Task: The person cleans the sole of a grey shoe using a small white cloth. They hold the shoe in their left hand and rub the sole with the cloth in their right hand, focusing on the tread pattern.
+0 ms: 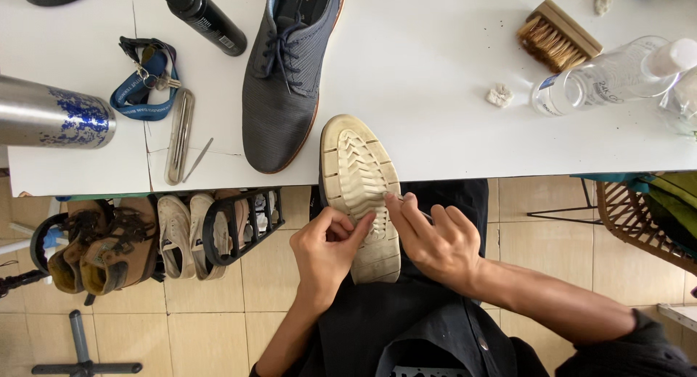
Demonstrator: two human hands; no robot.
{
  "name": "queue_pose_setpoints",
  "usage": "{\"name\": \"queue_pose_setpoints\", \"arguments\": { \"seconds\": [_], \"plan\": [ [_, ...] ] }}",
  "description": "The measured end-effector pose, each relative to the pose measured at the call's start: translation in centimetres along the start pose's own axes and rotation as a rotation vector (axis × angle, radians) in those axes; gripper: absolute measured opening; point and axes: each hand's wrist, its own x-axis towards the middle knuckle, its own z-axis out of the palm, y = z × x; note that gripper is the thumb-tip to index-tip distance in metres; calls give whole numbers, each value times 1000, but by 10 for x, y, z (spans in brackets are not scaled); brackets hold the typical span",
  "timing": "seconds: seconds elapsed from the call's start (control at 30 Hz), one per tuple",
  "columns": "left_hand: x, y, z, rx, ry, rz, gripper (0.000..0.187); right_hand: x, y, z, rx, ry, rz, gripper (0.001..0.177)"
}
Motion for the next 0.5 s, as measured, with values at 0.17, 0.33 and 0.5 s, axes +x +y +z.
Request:
{"name": "queue_pose_setpoints", "arguments": {
  "seconds": [0.17,0.33,0.5],
  "plan": [
    [-7,-1,10,-29,19,11,43,17,17,-31,-30,-111,15,24],
    [-8,0,9,-41,29,26,43,6,31,-31,249,-263,237,20],
    [-13,-34,3,-25,117,-39,62,-3,18,-2,1062,-156,736,13]
  ]
}}
